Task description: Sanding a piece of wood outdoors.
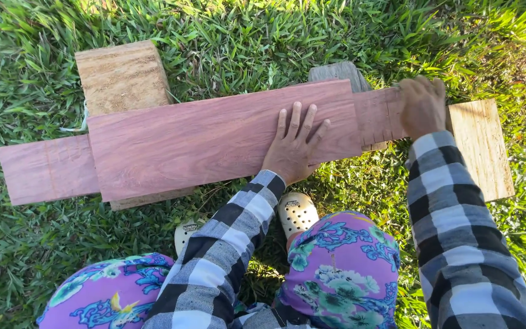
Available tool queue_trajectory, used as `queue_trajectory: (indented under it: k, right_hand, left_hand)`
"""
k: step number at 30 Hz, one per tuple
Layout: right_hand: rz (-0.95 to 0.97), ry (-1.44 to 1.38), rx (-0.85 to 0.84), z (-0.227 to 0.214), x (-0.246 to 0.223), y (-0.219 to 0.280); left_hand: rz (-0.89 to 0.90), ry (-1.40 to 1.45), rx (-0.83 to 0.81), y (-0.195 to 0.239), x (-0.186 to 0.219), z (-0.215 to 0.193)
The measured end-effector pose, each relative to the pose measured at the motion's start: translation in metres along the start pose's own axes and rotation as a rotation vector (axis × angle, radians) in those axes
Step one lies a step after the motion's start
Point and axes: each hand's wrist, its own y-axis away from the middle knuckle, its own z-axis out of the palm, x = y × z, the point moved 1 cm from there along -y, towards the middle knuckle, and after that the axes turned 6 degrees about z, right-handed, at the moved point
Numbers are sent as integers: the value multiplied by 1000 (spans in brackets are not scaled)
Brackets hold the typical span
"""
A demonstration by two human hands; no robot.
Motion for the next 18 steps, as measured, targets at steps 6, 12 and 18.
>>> queue_trajectory:
  k: [6,12,18]
  right_hand:
    - [-116,-212,101,40,-39,-5]
    - [-60,-137,2,7,-38,-5]
    - [114,82,-65,11,-17,-6]
  left_hand:
    - [1,20,-17,0,0,2]
    - [5,20,-18,0,0,-2]
    - [7,35,11,-1,-1,0]
